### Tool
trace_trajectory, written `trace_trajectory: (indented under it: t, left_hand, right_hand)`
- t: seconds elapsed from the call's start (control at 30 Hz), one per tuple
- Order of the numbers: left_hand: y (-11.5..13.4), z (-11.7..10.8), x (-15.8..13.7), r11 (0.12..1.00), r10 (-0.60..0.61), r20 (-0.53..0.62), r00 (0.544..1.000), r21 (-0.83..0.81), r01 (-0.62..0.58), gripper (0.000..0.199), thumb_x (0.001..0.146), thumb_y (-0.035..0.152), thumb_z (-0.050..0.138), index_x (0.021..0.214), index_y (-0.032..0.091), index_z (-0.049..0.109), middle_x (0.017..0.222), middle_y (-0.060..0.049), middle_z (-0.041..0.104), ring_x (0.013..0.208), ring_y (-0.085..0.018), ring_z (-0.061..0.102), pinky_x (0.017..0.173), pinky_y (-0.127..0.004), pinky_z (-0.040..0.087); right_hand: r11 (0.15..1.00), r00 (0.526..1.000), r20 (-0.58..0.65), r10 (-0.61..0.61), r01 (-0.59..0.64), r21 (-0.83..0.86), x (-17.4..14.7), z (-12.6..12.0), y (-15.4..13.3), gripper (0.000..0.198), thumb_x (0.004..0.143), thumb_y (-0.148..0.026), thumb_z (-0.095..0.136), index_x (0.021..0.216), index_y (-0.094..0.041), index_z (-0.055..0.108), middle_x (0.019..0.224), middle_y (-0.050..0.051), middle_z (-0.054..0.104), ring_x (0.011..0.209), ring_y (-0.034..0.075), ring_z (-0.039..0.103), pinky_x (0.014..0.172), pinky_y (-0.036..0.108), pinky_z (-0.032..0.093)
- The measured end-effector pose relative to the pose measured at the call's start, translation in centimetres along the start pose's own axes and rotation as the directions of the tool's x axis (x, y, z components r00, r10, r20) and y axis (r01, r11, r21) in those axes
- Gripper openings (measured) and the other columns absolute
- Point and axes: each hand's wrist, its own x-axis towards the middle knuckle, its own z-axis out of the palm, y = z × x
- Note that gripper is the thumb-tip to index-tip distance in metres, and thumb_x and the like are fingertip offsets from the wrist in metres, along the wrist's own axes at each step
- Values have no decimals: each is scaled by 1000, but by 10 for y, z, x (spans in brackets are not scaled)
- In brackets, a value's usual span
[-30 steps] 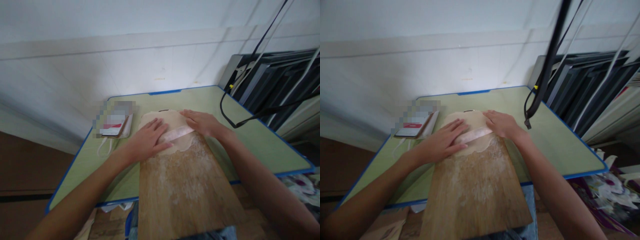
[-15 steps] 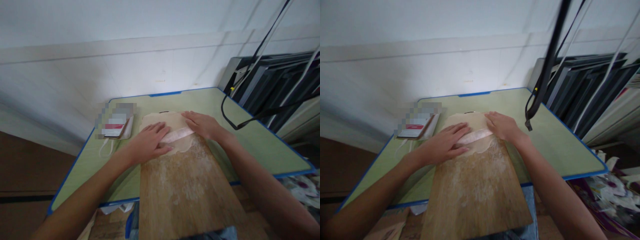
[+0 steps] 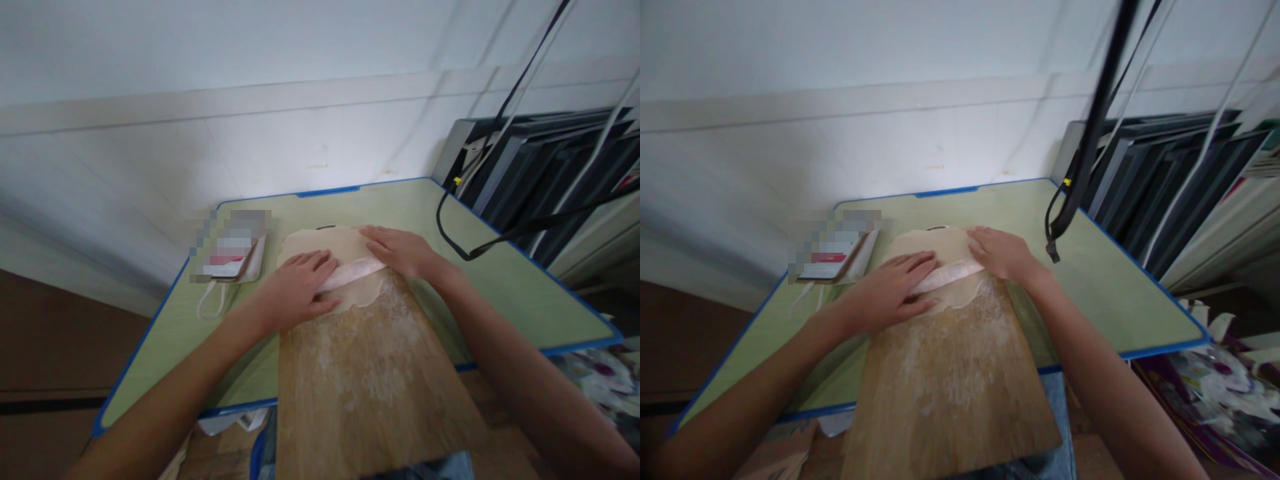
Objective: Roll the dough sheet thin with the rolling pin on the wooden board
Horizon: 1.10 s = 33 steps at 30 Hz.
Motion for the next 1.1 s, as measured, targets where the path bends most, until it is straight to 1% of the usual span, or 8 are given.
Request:
trace_trajectory:
  t: [0.13,0.23,0.3,0.43,0.5,0.7,0.93,1.1]
  left_hand:
    - [-12,0,5,996,-72,13,997,-59,72,51,92,45,40,125,7,51,136,-19,48,126,-28,44,106,-40,34]
    - [-18,-1,7,988,-117,-2,993,-100,116,48,94,40,36,123,6,52,133,-18,50,125,-26,45,106,-38,34]
    - [-13,-2,5,993,-90,5,996,-73,90,48,94,42,37,123,6,52,134,-18,50,125,-26,45,106,-38,34]
    - [4,0,0,998,-28,0,1000,64,28,51,90,44,47,124,7,49,134,-20,49,123,-31,46,104,-43,36]
    - [6,1,1,996,-18,-15,1000,89,19,49,89,44,48,123,9,49,133,-19,50,120,-31,49,102,-43,38]
    - [-10,1,6,997,-77,-42,996,24,78,45,93,46,39,119,11,51,130,-16,52,120,-28,48,101,-41,38]
    - [2,2,3,996,-22,-33,999,83,25,45,92,46,42,118,11,51,125,-18,54,114,-31,52,95,-44,42]
    - [-17,-1,10,998,-69,-40,997,-10,69,43,94,45,36,113,11,54,120,-15,58,114,-27,52,98,-40,41]
  right_hand:
    - [999,999,-20,35,-35,13,9,-1,0,47,93,-35,28,132,-21,51,138,3,52,124,25,49,102,41,39]
    - [999,999,-32,40,-40,16,11,-2,-1,45,93,-33,29,130,-23,53,135,3,55,122,26,51,100,42,41]
    - [1000,999,-35,25,-25,16,7,-1,-2,45,93,-33,28,129,-23,53,136,3,54,124,24,50,101,41,40]
    - [1000,999,-32,0,1,19,-2,0,-1,46,94,-32,27,132,-20,51,140,4,48,128,21,44,104,37,36]
    - [1000,999,-32,8,-7,24,1,1,1,46,94,-34,28,132,-20,51,140,4,48,128,22,45,103,38,38]
    - [999,998,-45,42,-41,31,12,1,2,43,93,-34,29,125,-23,56,135,3,55,122,25,51,100,42,40]
    - [1000,999,-38,-13,14,15,1,0,0,43,94,-33,28,121,-22,60,135,4,55,125,22,48,103,36,38]
    - [1000,998,-56,4,-3,10,12,2,5,43,93,-34,29,123,-25,58,131,2,58,123,24,50,102,42,40]
